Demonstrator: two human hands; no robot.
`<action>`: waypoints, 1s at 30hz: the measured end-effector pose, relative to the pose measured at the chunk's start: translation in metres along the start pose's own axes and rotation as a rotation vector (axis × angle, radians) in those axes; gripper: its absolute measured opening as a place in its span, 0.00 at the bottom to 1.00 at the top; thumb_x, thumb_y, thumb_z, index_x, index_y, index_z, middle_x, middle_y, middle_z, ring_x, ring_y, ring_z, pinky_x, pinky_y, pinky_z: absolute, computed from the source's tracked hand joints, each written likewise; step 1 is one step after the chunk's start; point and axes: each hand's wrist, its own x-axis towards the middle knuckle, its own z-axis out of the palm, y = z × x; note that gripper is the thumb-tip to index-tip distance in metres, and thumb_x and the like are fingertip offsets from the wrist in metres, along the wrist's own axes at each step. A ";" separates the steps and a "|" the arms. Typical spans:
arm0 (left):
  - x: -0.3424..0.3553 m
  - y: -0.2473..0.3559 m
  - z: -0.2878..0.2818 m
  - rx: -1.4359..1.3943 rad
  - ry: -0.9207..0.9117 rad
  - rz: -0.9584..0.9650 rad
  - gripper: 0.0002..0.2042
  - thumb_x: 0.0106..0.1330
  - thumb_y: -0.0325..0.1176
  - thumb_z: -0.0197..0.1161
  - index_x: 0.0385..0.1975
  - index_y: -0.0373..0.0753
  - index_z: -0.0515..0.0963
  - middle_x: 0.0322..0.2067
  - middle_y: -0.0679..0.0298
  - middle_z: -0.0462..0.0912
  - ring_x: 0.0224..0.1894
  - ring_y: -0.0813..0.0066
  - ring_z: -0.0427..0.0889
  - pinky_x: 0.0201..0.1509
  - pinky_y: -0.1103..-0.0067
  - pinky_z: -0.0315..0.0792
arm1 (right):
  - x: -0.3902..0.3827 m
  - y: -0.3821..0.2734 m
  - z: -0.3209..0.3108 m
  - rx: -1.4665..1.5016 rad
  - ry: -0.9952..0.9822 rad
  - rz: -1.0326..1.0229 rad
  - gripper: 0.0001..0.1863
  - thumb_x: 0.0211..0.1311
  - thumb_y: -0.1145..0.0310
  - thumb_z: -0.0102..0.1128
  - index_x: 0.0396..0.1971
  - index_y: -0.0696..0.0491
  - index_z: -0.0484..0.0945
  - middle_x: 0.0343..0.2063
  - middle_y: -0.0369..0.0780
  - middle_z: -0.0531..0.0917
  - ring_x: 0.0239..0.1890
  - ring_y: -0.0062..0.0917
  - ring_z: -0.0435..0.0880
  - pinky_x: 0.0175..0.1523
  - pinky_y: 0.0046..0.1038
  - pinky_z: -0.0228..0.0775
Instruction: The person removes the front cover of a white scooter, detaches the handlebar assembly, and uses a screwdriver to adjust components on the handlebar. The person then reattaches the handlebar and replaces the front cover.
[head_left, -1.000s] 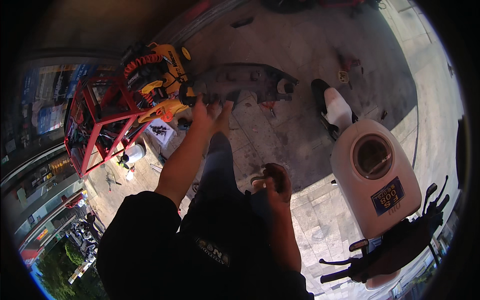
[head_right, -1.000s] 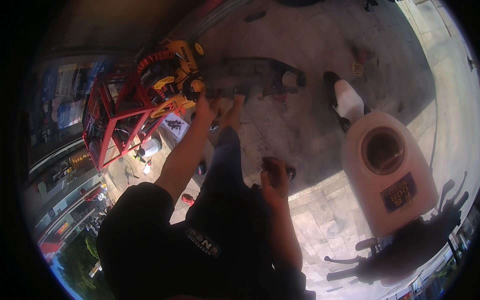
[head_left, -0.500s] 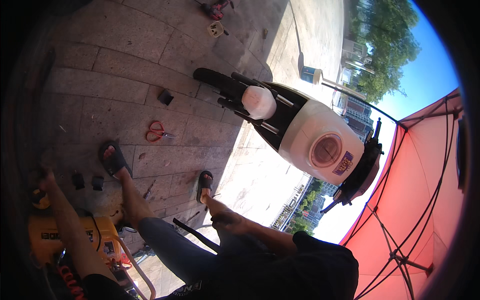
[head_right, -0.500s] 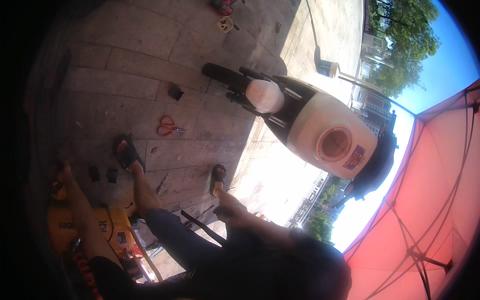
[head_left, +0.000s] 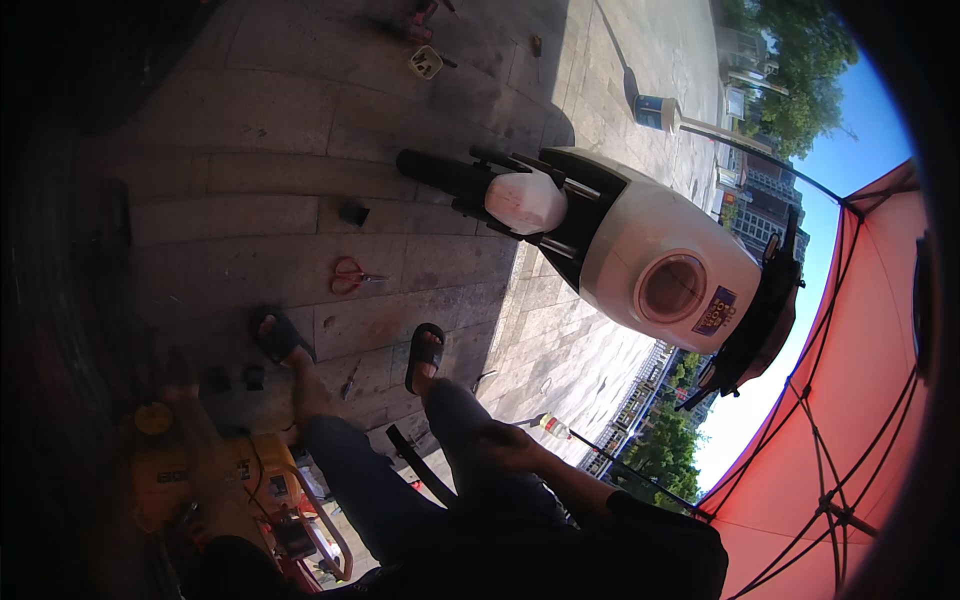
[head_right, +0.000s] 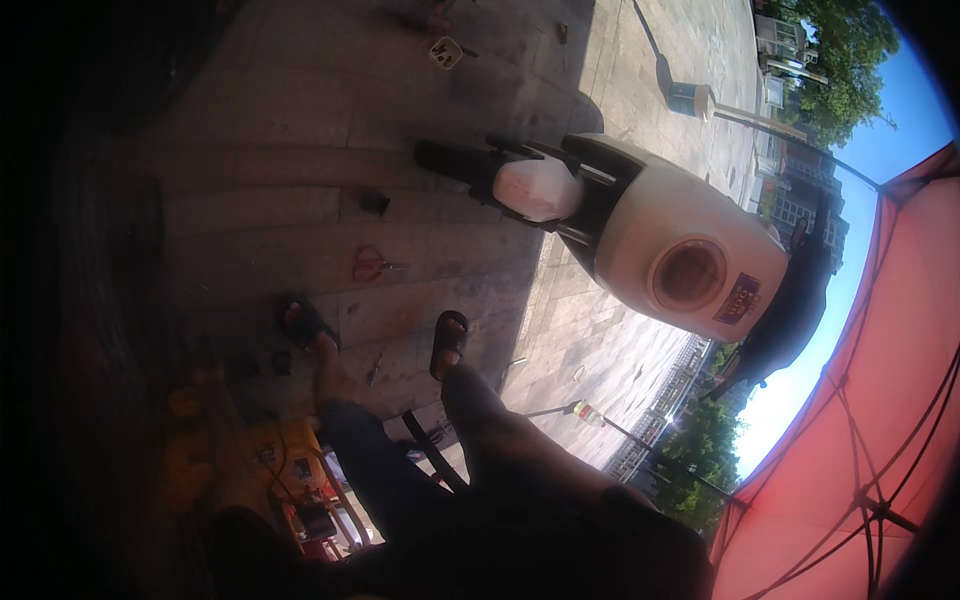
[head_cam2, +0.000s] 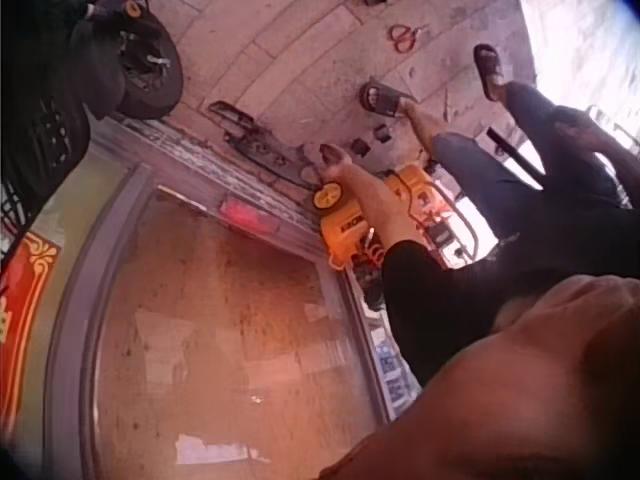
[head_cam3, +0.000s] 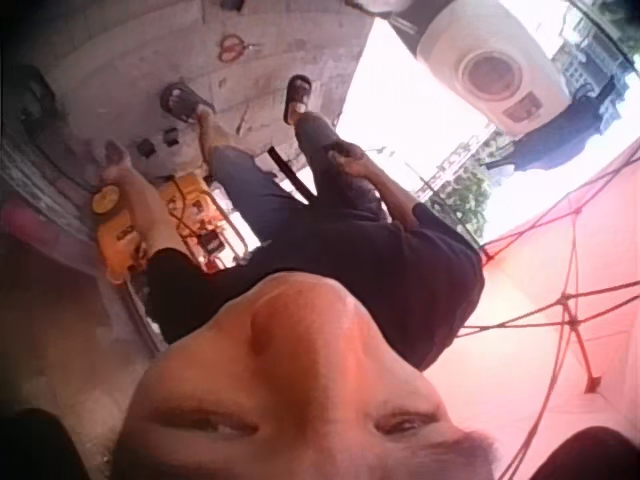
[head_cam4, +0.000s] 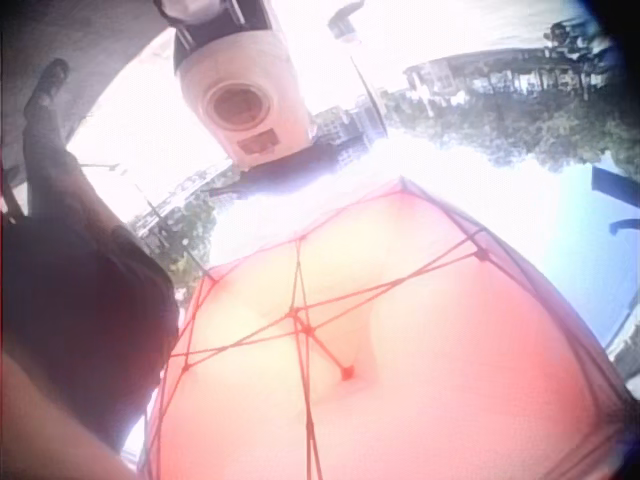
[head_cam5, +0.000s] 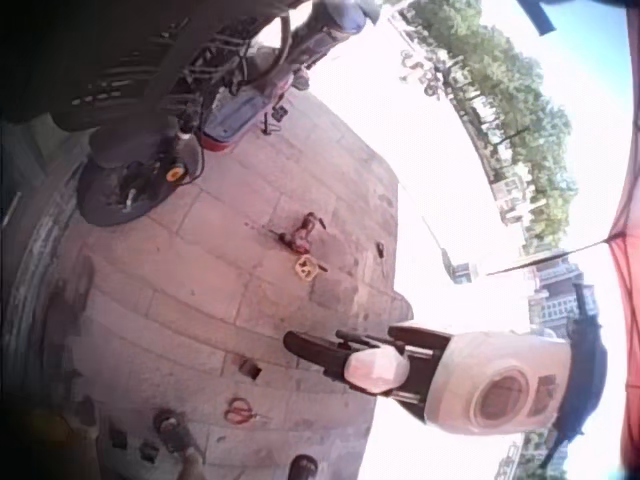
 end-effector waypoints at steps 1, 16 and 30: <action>-0.036 -0.022 0.018 -0.009 -0.087 -0.119 0.16 0.71 0.38 0.50 0.52 0.36 0.72 0.50 0.55 0.75 0.51 0.60 0.75 0.55 0.68 0.74 | -0.007 0.004 -0.006 0.066 0.026 -0.064 0.16 0.63 0.77 0.54 0.50 0.58 0.71 0.41 0.42 0.80 0.42 0.23 0.79 0.49 0.23 0.72; -0.336 -0.205 0.409 1.391 -0.252 -0.233 0.17 0.67 0.53 0.51 0.42 0.46 0.71 0.39 0.60 0.77 0.35 0.63 0.76 0.39 0.72 0.72 | 0.004 -0.117 -0.086 0.609 0.618 -0.466 0.14 0.61 0.71 0.59 0.47 0.54 0.76 0.37 0.38 0.82 0.36 0.21 0.81 0.44 0.26 0.74; -0.592 -0.687 0.703 2.221 -1.315 -0.209 0.14 0.70 0.37 0.53 0.50 0.37 0.71 0.42 0.56 0.80 0.40 0.66 0.81 0.43 0.74 0.75 | -0.030 -0.260 -0.185 1.479 1.000 -0.625 0.16 0.61 0.77 0.53 0.50 0.57 0.71 0.41 0.36 0.78 0.40 0.15 0.75 0.46 0.19 0.68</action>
